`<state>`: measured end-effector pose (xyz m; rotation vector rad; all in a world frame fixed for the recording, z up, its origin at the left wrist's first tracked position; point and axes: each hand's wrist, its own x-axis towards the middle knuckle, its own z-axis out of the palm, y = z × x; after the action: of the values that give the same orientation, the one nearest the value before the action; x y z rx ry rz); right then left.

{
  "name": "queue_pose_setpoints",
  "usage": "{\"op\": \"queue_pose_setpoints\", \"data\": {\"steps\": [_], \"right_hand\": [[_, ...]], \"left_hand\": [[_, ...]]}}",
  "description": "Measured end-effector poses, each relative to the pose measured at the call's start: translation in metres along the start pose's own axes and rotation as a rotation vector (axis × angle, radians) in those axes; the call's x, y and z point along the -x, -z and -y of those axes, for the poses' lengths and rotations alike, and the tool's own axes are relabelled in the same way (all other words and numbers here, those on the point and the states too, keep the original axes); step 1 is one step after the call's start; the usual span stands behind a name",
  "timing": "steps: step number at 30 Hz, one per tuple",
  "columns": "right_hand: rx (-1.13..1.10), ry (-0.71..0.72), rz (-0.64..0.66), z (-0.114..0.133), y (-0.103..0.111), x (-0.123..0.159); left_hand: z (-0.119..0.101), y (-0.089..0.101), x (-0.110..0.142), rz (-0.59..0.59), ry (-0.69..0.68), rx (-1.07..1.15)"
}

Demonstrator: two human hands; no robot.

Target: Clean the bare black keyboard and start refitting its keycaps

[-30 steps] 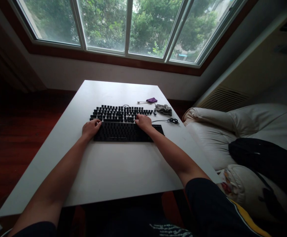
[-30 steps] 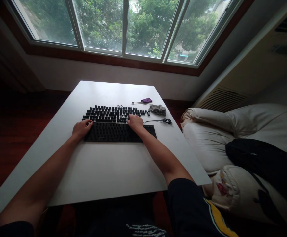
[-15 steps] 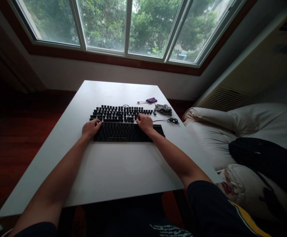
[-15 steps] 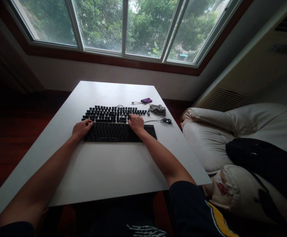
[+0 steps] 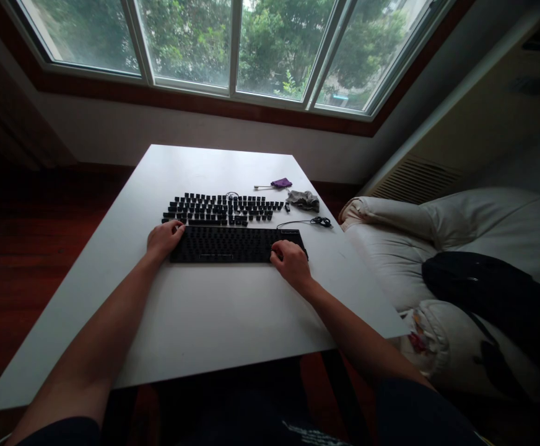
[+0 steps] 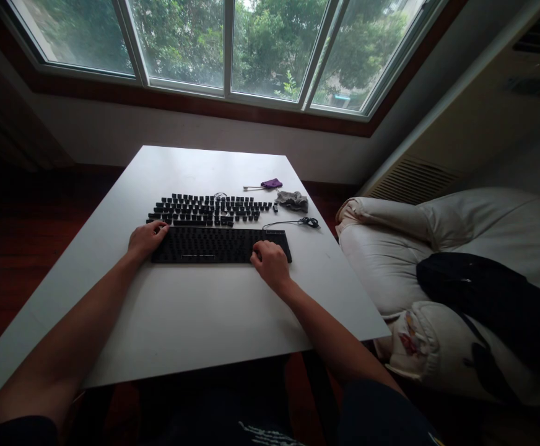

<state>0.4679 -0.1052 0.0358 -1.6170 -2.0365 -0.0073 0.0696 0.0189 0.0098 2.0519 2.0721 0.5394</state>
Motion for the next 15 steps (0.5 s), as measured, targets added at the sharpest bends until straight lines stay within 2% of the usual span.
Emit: {"op": "queue_pose_setpoints", "data": {"steps": [8, 15], "right_hand": [[0.23, 0.126, 0.078, 0.004, -0.012, 0.004], [0.165, 0.182, 0.09, -0.007, -0.015, 0.01]], "left_hand": [[-0.002, 0.003, 0.001, 0.013, 0.016, -0.003], [0.002, -0.002, -0.002, -0.001, -0.007, -0.002]]}}
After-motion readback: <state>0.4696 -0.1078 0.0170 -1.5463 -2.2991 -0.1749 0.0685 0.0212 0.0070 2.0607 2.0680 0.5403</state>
